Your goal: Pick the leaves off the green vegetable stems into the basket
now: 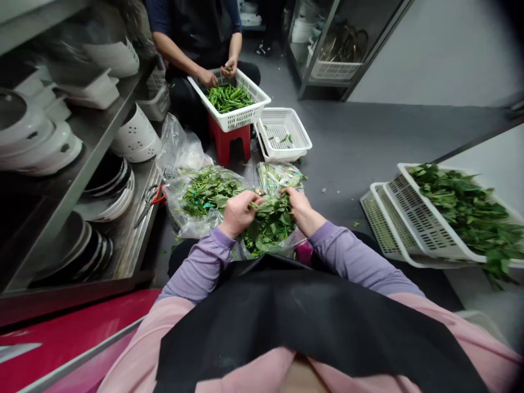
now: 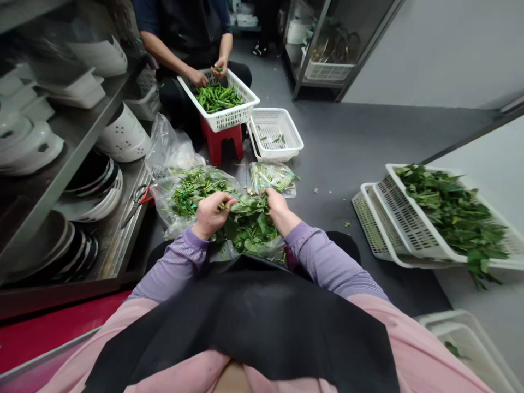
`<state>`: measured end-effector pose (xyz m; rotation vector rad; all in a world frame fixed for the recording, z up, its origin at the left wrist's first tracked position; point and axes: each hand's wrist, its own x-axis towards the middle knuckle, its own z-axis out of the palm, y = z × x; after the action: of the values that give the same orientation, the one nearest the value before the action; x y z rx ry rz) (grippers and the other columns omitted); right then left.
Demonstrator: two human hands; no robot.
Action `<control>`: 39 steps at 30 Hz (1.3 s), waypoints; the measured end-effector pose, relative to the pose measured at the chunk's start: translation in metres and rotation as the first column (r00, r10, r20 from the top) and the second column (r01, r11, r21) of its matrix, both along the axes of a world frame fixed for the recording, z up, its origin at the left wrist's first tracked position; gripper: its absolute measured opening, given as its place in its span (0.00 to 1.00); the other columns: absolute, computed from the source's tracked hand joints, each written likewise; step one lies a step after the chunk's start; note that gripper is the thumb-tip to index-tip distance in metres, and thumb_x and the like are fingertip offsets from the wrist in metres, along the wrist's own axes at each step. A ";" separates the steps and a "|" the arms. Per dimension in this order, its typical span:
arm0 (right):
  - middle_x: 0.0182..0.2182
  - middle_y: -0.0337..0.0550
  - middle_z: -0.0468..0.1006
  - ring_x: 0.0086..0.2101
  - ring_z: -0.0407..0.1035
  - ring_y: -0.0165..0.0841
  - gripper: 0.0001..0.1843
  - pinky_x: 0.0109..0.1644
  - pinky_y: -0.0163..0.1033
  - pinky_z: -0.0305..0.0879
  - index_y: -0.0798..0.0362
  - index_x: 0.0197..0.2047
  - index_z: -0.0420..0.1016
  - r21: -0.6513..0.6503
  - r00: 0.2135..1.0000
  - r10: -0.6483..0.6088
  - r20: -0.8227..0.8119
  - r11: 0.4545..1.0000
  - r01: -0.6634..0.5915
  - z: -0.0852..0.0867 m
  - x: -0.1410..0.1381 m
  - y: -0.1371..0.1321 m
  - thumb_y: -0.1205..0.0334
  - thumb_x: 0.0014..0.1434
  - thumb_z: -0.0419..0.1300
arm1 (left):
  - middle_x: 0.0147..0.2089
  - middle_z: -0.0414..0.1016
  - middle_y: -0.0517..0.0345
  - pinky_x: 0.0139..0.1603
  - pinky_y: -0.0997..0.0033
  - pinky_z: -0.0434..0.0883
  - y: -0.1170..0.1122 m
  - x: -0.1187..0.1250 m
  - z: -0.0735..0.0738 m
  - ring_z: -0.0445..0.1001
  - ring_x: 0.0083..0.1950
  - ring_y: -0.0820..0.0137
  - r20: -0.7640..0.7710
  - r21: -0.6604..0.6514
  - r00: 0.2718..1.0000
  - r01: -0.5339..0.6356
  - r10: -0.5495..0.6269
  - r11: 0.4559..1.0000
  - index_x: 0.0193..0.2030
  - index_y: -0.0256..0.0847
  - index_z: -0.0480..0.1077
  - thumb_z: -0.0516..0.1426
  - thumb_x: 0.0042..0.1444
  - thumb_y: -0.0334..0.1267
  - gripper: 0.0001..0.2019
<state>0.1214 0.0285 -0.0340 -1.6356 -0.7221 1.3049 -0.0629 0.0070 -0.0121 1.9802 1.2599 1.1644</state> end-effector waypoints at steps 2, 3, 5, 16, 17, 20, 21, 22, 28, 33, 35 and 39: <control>0.14 0.33 0.64 0.18 0.59 0.26 0.05 0.21 0.33 0.58 0.53 0.21 0.65 0.028 0.988 -0.119 -0.098 0.992 0.122 -0.001 0.014 0.005 0.62 0.42 0.58 | 0.34 0.74 0.51 0.40 0.71 0.63 0.021 -0.020 -0.008 0.71 0.36 0.68 -0.044 -0.067 0.970 -0.242 0.239 0.968 0.34 0.38 0.71 0.53 0.54 0.42 0.10; 0.16 0.33 0.67 0.19 0.60 0.26 0.06 0.23 0.32 0.59 0.53 0.23 0.66 0.066 0.981 -0.121 -0.151 0.989 0.132 0.000 0.020 0.006 0.61 0.42 0.59 | 0.36 0.75 0.49 0.42 0.70 0.63 0.033 -0.031 -0.013 0.71 0.38 0.67 -0.080 -0.128 0.928 -0.371 0.364 0.920 0.36 0.37 0.71 0.53 0.54 0.41 0.10; 0.20 0.34 0.70 0.22 0.63 0.26 0.08 0.27 0.32 0.61 0.53 0.24 0.66 0.193 0.978 -0.015 -0.210 0.979 0.056 0.003 0.029 0.003 0.58 0.44 0.61 | 0.38 0.75 0.45 0.44 0.68 0.63 0.054 -0.052 -0.024 0.71 0.42 0.62 -0.164 -0.253 0.838 -0.546 0.521 0.799 0.38 0.35 0.70 0.56 0.51 0.40 0.11; 0.20 0.36 0.69 0.23 0.62 0.27 0.12 0.31 0.34 0.58 0.54 0.27 0.69 0.260 0.744 0.407 0.531 0.757 -0.600 0.052 0.006 -0.040 0.53 0.48 0.61 | 0.23 0.69 0.56 0.29 0.77 0.66 0.044 -0.025 -0.014 0.67 0.24 0.78 0.676 -0.689 0.678 0.442 0.290 0.574 0.33 0.29 0.72 0.58 0.52 0.38 0.11; 0.23 0.38 0.72 0.25 0.64 0.28 0.10 0.33 0.34 0.58 0.54 0.28 0.71 0.230 0.653 0.403 0.642 0.711 -0.664 0.055 -0.001 -0.043 0.55 0.49 0.61 | 0.24 0.70 0.55 0.30 0.76 0.67 0.041 -0.019 -0.011 0.68 0.25 0.77 0.696 -0.686 0.659 0.493 0.285 0.534 0.33 0.28 0.72 0.58 0.52 0.38 0.11; 0.32 0.43 0.77 0.32 0.68 0.33 0.12 0.37 0.35 0.59 0.51 0.38 0.75 0.057 0.384 0.402 0.831 0.625 -0.779 0.057 -0.020 -0.045 0.55 0.51 0.59 | 0.27 0.73 0.52 0.32 0.74 0.69 0.034 -0.004 -0.008 0.71 0.28 0.75 0.728 -0.674 0.623 0.578 0.284 0.460 0.32 0.29 0.72 0.56 0.54 0.40 0.12; 0.34 0.44 0.77 0.33 0.69 0.35 0.15 0.37 0.36 0.59 0.51 0.40 0.75 -0.015 0.311 0.419 0.853 0.615 -0.788 0.055 -0.025 -0.044 0.53 0.51 0.59 | 0.27 0.73 0.52 0.33 0.73 0.69 0.032 0.000 -0.008 0.72 0.29 0.74 0.735 -0.670 0.615 0.592 0.286 0.448 0.31 0.29 0.72 0.56 0.55 0.40 0.13; 0.35 0.46 0.78 0.34 0.70 0.36 0.18 0.36 0.37 0.60 0.51 0.42 0.74 -0.080 0.255 0.438 0.862 0.615 -0.784 0.051 -0.029 -0.043 0.51 0.50 0.60 | 0.27 0.73 0.52 0.32 0.73 0.69 0.030 0.004 -0.008 0.72 0.29 0.73 0.738 -0.668 0.609 0.602 0.290 0.437 0.31 0.29 0.71 0.55 0.55 0.41 0.13; 0.32 0.43 0.78 0.33 0.70 0.36 0.19 0.35 0.35 0.61 0.52 0.44 0.75 -0.092 0.439 0.538 0.720 0.700 -0.708 0.025 -0.026 -0.029 0.56 0.48 0.60 | 0.21 0.69 0.58 0.27 0.75 0.67 0.022 0.014 -0.014 0.68 0.22 0.77 0.733 -0.679 0.588 0.612 0.341 0.405 0.24 0.32 0.67 0.57 0.53 0.42 0.14; 0.25 0.40 0.76 0.26 0.68 0.30 0.14 0.32 0.34 0.63 0.58 0.34 0.74 0.013 0.777 0.612 0.145 0.784 -0.620 0.027 -0.008 -0.026 0.59 0.45 0.62 | 0.31 0.74 0.53 0.32 0.72 0.69 0.019 0.010 -0.009 0.73 0.29 0.73 0.789 -0.605 0.585 0.690 0.185 0.399 0.32 0.32 0.69 0.60 0.50 0.36 0.08; 0.26 0.40 0.76 0.26 0.68 0.29 0.14 0.33 0.34 0.64 0.58 0.34 0.73 0.019 0.805 0.593 -0.015 0.805 -0.592 0.030 -0.002 -0.027 0.59 0.43 0.63 | 0.32 0.75 0.53 0.33 0.72 0.69 0.019 0.010 -0.007 0.72 0.29 0.73 0.796 -0.589 0.588 0.701 0.142 0.403 0.34 0.33 0.70 0.61 0.48 0.34 0.08; 0.26 0.41 0.76 0.26 0.68 0.29 0.13 0.33 0.35 0.64 0.58 0.32 0.73 0.030 0.781 0.616 0.101 0.783 -0.622 0.025 0.002 -0.029 0.57 0.45 0.61 | 0.29 0.73 0.55 0.31 0.72 0.68 0.018 0.014 -0.011 0.71 0.26 0.75 0.752 -0.638 0.641 0.650 0.152 0.414 0.33 0.33 0.69 0.62 0.46 0.36 0.10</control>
<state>0.1233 -0.0003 -0.0094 -1.4550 -1.4304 1.6468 -0.0491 0.0246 -0.0227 0.6850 0.7345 0.6851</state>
